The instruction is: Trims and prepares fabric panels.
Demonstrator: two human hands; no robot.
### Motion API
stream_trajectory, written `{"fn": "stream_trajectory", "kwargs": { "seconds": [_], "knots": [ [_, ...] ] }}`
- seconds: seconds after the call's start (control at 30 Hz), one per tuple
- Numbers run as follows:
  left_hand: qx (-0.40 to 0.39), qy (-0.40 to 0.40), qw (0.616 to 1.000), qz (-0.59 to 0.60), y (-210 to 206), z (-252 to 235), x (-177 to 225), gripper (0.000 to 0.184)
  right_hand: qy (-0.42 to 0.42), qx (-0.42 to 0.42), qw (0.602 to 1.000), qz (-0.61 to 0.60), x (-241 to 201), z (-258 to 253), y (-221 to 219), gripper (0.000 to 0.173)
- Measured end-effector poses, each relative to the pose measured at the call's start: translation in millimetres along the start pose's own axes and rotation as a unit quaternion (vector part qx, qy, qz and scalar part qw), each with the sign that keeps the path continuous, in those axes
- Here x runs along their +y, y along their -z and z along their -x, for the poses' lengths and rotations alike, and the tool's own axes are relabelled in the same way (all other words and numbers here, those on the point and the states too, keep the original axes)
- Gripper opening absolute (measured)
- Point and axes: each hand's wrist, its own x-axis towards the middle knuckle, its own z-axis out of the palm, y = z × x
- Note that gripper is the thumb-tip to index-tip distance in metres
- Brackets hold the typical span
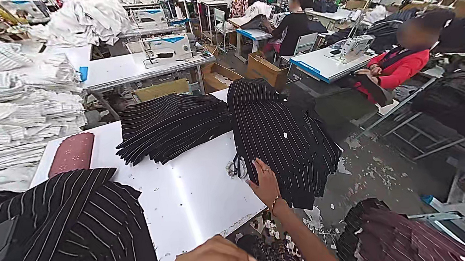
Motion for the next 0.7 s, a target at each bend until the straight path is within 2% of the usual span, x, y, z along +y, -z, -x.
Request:
{"fn": "stream_trajectory", "kwargs": {
  "seconds": [0.03, 0.17, 0.2, 0.3, 0.4, 0.5, 0.57, 0.7],
  "knots": [
    [0.006, 0.019, 1.0, -0.006, 4.2, 3.6, -10.6, 0.037, -0.02, -0.03, 0.999, 0.026, -1.4, -7.1, -4.3, 0.072],
    [0.046, 0.078, 0.995, -0.05, 21.0, 21.9, -32.1, 0.029, -0.08, -0.01, 0.997, 0.01, -7.6, -25.0, 4.9, 0.035],
    [0.057, 0.083, 0.993, -0.057, 25.9, 27.5, -33.8, 0.029, -0.099, -0.022, 0.995, -0.002, -9.2, -25.0, 14.4, 0.033],
    [0.104, 0.093, 0.989, -0.056, 39.9, 40.0, -39.2, 0.029, -0.107, -0.057, 0.992, -0.019, -5.1, -25.3, 23.9, 0.037],
    [0.149, 0.109, 0.98, -0.073, 43.8, 41.1, -50.2, 0.027, -0.072, -0.075, 0.994, 0.041, -13.3, -34.5, 10.2, 0.057],
    [0.147, 0.128, 0.976, -0.096, 38.3, 33.9, -60.2, 0.024, -0.11, -0.096, 0.985, 0.096, -33.9, -50.9, -2.8, 0.074],
    [0.131, 0.128, 0.978, -0.097, 33.1, 29.1, -63.6, 0.023, -0.137, -0.115, 0.978, 0.106, -42.6, -58.7, -1.3, 0.078],
    [0.135, 0.119, 0.978, -0.106, 28.9, 28.4, -65.4, 0.022, -0.154, -0.089, 0.978, 0.109, -33.9, -66.3, -1.6, 0.073]
  ]
}}
